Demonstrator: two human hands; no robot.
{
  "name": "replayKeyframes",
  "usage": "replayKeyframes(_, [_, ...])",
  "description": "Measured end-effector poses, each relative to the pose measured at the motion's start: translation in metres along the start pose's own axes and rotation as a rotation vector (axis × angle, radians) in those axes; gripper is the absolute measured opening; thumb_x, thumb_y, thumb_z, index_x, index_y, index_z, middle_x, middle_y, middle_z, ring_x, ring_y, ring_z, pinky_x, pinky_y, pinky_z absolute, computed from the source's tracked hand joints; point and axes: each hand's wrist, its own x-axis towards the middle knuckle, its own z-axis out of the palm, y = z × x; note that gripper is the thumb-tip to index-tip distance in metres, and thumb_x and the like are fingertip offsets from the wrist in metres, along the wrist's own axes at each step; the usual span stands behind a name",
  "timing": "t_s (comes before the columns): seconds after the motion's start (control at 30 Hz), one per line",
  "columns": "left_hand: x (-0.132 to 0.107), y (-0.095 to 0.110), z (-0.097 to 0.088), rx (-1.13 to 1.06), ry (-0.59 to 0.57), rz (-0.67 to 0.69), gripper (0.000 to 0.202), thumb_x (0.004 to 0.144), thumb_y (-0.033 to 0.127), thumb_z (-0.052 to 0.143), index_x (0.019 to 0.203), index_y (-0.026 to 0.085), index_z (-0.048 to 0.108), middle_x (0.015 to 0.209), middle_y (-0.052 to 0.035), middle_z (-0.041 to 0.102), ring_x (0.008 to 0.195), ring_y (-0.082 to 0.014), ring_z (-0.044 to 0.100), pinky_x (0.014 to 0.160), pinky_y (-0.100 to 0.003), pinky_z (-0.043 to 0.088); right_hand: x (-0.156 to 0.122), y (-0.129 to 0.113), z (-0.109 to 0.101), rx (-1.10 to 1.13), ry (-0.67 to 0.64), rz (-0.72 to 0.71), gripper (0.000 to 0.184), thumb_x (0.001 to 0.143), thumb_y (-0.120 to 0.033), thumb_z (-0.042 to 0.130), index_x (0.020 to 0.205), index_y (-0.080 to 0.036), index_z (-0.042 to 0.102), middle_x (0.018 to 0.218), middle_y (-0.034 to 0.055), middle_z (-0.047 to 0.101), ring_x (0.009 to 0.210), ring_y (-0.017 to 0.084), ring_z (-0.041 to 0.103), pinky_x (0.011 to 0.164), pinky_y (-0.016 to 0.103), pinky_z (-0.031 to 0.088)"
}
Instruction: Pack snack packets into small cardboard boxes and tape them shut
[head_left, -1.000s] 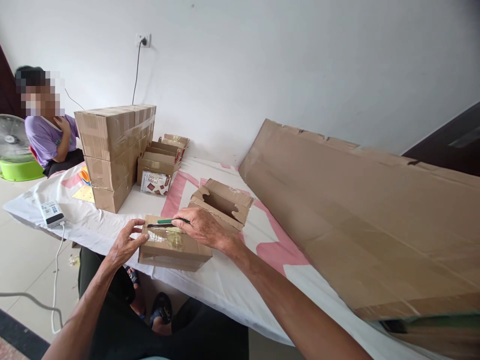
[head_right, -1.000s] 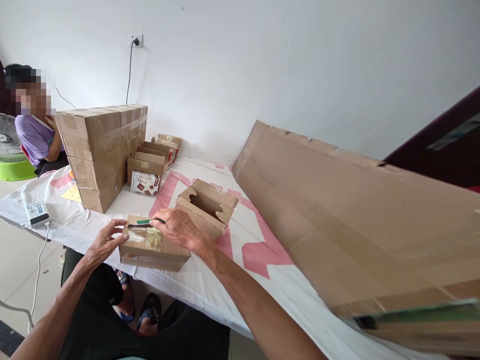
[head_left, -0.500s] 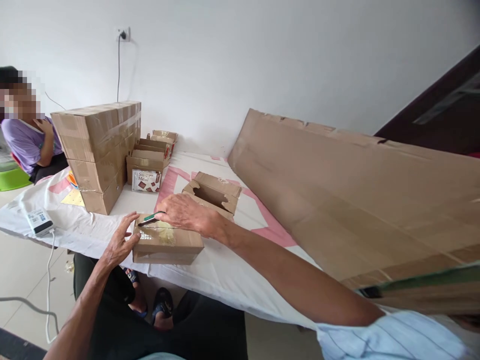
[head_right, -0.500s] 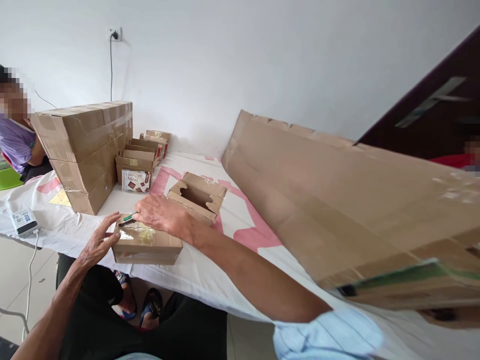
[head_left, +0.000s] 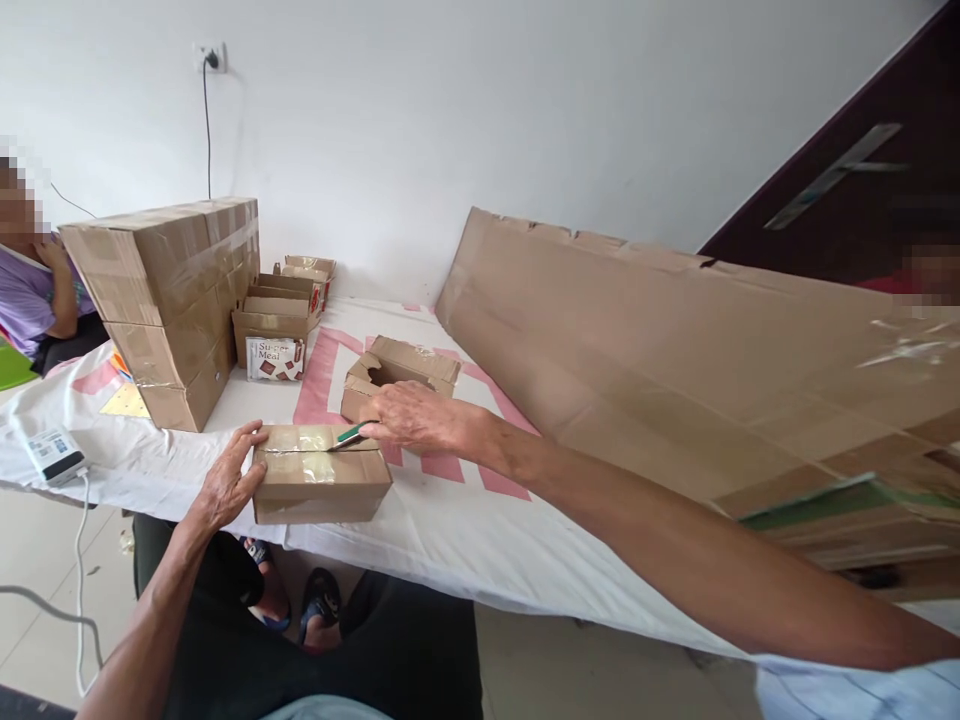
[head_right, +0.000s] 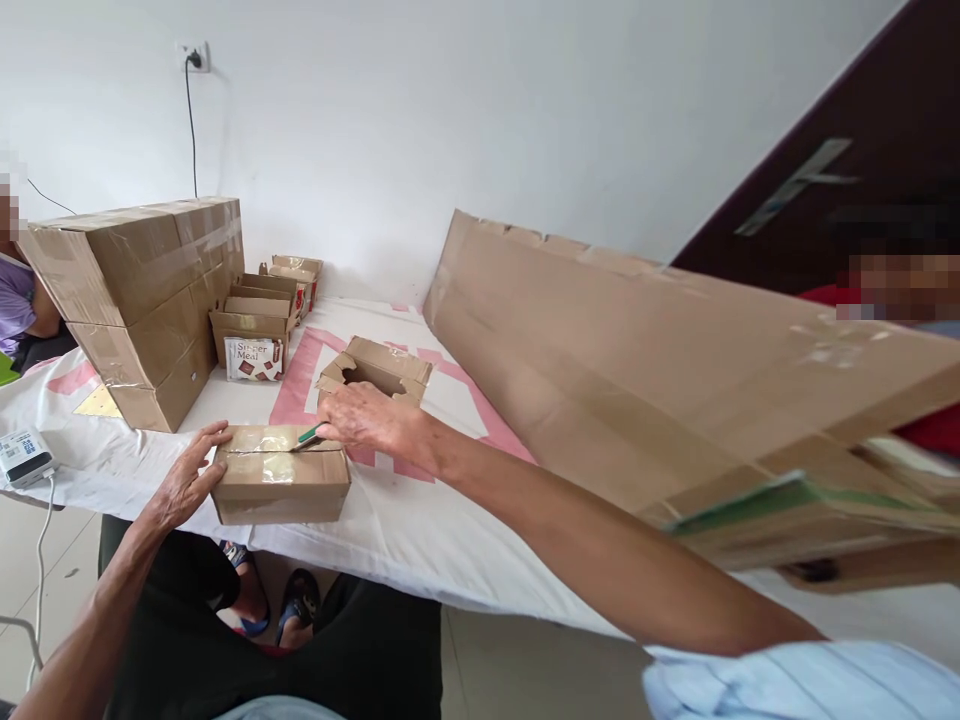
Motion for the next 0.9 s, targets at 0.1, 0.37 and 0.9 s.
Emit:
replayKeyframes(0.1, [0.001,0.003,-0.002,-0.007,-0.002,-0.017,0.048,0.100,0.045,0.051,0.139,0.021,0.065,0.168,-0.0183,0.050,0.153,-0.0385,0.052,0.117,-0.058,0.052,-0.023,0.016,0.001,0.081,0.016,0.073,0.042,0.109,-0.034,0.057,0.071,-0.021,0.069,0.068,0.0027,0.062,0.062,0.016,0.048,0.064,0.034,0.024])
replayKeyframes(0.37, [-0.001,0.004,-0.002,-0.301,0.076,-0.153,0.060,0.093,0.065,0.068,0.138,0.025,0.063,0.164,-0.0176,0.054,0.146,-0.0380,0.060,0.100,-0.045,0.062,-0.091,0.036,0.058,0.628,0.429,0.288,0.038,0.106,-0.049,0.046,0.102,-0.023,0.074,0.091,0.0036,0.074,0.081,0.021,0.066,0.076,0.033,0.050])
replayKeyframes(0.9, [-0.012,0.025,-0.025,-0.122,0.069,0.015,0.045,0.092,0.068,0.072,0.089,0.024,0.082,0.146,-0.0126,0.063,0.146,-0.0385,0.054,0.127,-0.056,0.043,-0.140,0.011,0.277,0.418,0.678,0.626,0.024,0.101,-0.042,0.056,0.110,-0.023,0.069,0.104,0.0127,0.074,0.100,0.032,0.071,0.089,0.046,0.059])
